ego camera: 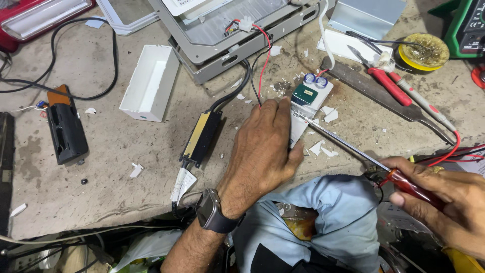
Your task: The person is repairing a small green circuit board. They use a screwdriver to adjust components, a soldering iron to solder connections, and a multimeter to test the board. The person also handles a white plastic housing and various wires during the process.
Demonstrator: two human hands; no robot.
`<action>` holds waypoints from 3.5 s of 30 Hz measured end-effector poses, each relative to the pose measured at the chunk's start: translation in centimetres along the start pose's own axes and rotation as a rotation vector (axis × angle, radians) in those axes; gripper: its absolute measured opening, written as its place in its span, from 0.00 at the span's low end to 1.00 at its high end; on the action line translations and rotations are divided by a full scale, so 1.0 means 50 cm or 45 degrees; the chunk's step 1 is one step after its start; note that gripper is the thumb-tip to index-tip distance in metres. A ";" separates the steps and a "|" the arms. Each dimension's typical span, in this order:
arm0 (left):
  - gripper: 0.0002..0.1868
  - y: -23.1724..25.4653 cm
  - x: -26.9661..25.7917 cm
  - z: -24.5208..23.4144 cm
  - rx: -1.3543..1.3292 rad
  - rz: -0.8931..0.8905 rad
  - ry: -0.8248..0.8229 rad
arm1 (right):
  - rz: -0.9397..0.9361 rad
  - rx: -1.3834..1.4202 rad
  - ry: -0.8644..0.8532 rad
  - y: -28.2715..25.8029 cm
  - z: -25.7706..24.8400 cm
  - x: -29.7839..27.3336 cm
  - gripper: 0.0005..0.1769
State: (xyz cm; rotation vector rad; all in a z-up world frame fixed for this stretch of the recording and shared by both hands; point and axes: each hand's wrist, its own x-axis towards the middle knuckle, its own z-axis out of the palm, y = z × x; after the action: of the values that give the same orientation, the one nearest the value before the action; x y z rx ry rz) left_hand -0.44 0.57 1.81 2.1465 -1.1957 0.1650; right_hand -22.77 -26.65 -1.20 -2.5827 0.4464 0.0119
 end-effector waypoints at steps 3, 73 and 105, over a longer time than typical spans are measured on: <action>0.40 -0.003 -0.005 0.001 -0.008 0.029 0.046 | 0.109 0.163 -0.076 -0.018 -0.011 0.011 0.37; 0.39 0.007 -0.010 0.004 0.006 -0.106 0.177 | -0.344 -0.354 0.322 -0.130 0.031 -0.032 0.31; 0.29 -0.035 0.060 -0.061 -0.545 -0.835 -0.167 | -0.544 -0.300 1.014 -0.115 0.011 0.164 0.12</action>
State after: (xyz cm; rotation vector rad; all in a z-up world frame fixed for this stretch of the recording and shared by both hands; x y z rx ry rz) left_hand 3.29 0.94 4.51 2.0562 -0.4762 -0.4803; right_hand -13.13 -24.25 0.38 -2.7711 0.1492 -1.1987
